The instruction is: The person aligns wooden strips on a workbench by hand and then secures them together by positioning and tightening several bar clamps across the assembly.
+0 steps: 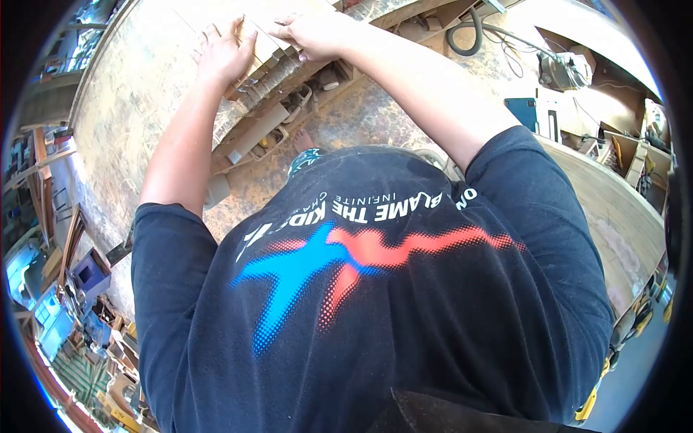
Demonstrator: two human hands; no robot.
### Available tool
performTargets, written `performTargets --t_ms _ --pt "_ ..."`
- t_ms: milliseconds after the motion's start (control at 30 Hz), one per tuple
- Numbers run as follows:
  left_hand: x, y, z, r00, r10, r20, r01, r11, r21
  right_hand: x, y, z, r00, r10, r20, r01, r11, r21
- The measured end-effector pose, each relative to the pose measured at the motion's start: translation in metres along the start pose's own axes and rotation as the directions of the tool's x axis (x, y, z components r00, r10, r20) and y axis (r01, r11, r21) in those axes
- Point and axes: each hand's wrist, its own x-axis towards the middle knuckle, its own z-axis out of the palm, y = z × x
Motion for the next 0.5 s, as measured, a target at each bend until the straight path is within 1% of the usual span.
performTargets --t_ms 67,100,133,200,300,333,400,433,500 --pt "0.002 -0.001 0.004 1.000 0.001 -0.014 -0.001 1.000 0.019 0.008 0.008 0.019 0.999 -0.032 -0.006 0.031 0.999 -0.011" --pt "0.002 -0.001 0.006 1.000 0.004 -0.024 -0.003 0.999 0.039 0.010 0.006 0.016 0.999 -0.048 -0.008 0.048 0.999 -0.015" --pt "0.003 -0.003 0.008 0.999 0.006 -0.037 -0.003 0.998 0.058 0.009 0.002 0.016 0.999 -0.035 -0.014 0.034 0.999 -0.023" --pt "0.003 -0.004 0.007 0.999 0.005 -0.036 -0.004 0.999 0.035 0.001 -0.010 0.014 1.000 -0.013 -0.026 0.012 0.999 -0.035" --pt "-0.001 -0.001 0.003 0.999 0.011 -0.044 -0.010 1.000 0.005 -0.005 -0.014 0.041 0.970 -0.069 -0.232 0.024 0.981 -0.192" --pt "-0.002 -0.001 0.002 0.998 0.012 -0.056 -0.012 1.000 -0.004 -0.005 -0.014 0.052 0.954 -0.063 -0.293 0.012 0.985 -0.170" --pt "0.003 -0.006 0.010 0.996 0.035 -0.081 -0.030 0.998 0.057 0.002 -0.014 0.064 0.907 -0.050 -0.418 -0.001 0.992 -0.123" --pt "0.004 -0.009 0.015 0.995 0.048 -0.086 -0.040 0.995 0.089 0.004 -0.014 0.064 0.911 -0.068 -0.407 0.002 0.987 -0.159" --pt "0.007 -0.014 0.022 0.994 0.037 -0.102 -0.029 0.996 0.085 0.011 -0.016 0.068 0.928 -0.124 -0.353 0.035 0.968 -0.249"
